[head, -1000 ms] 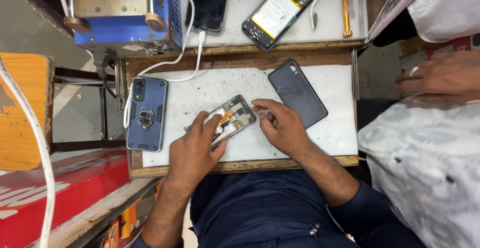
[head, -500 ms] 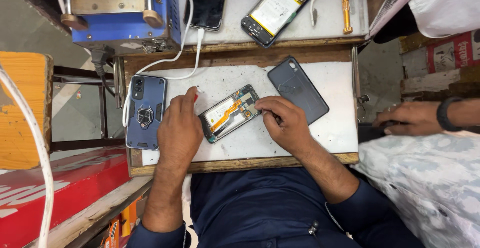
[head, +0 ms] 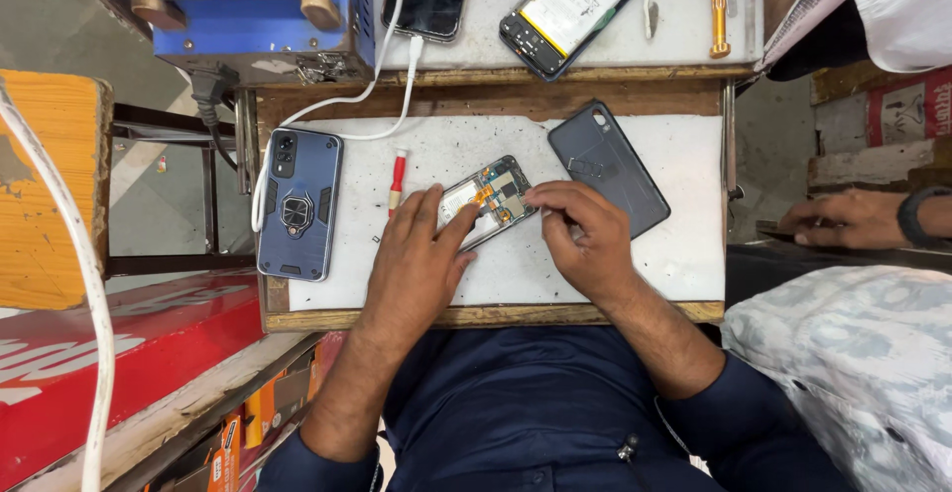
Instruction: The person disassembles a smartphone, removes the battery and screen, cleans the frame, and reassembles the device with a screwdriver. The person handles the motherboard, battery, screen, and frame, then secures components with screws.
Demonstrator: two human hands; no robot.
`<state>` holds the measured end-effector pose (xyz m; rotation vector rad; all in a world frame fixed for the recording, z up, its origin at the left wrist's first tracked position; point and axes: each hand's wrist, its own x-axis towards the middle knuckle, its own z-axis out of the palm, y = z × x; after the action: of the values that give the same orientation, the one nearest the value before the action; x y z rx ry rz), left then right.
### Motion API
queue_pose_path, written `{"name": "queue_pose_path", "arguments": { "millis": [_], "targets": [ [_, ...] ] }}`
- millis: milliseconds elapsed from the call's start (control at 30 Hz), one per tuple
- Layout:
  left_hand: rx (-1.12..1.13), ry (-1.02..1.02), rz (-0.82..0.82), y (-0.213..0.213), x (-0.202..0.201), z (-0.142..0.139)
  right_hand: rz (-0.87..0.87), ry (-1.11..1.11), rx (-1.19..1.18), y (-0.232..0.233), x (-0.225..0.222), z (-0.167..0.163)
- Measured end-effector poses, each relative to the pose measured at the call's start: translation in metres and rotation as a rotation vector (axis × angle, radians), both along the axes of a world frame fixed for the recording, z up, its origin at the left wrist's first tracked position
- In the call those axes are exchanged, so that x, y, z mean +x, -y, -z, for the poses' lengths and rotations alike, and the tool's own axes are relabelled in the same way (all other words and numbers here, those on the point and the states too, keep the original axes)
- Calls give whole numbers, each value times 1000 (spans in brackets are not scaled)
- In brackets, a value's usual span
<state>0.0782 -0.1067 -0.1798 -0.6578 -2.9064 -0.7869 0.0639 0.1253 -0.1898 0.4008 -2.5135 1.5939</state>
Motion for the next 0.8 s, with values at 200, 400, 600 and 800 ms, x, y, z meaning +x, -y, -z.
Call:
{"name": "queue_pose_path", "arguments": {
  "millis": [200, 400, 600, 800],
  "targets": [
    [112, 24, 32, 11, -8, -2, 8, -44, -137, -7, -1, 7],
    [811, 759, 39, 21, -8, 1, -175, -108, -285, -13, -2, 11],
    [1211, 1217, 49, 25, -16, 12, -60, 157, -242, -12, 0, 20],
    [1244, 1187, -33, 27, -13, 13, -52, 258, -445, -13, -5, 24]
  ]
}}
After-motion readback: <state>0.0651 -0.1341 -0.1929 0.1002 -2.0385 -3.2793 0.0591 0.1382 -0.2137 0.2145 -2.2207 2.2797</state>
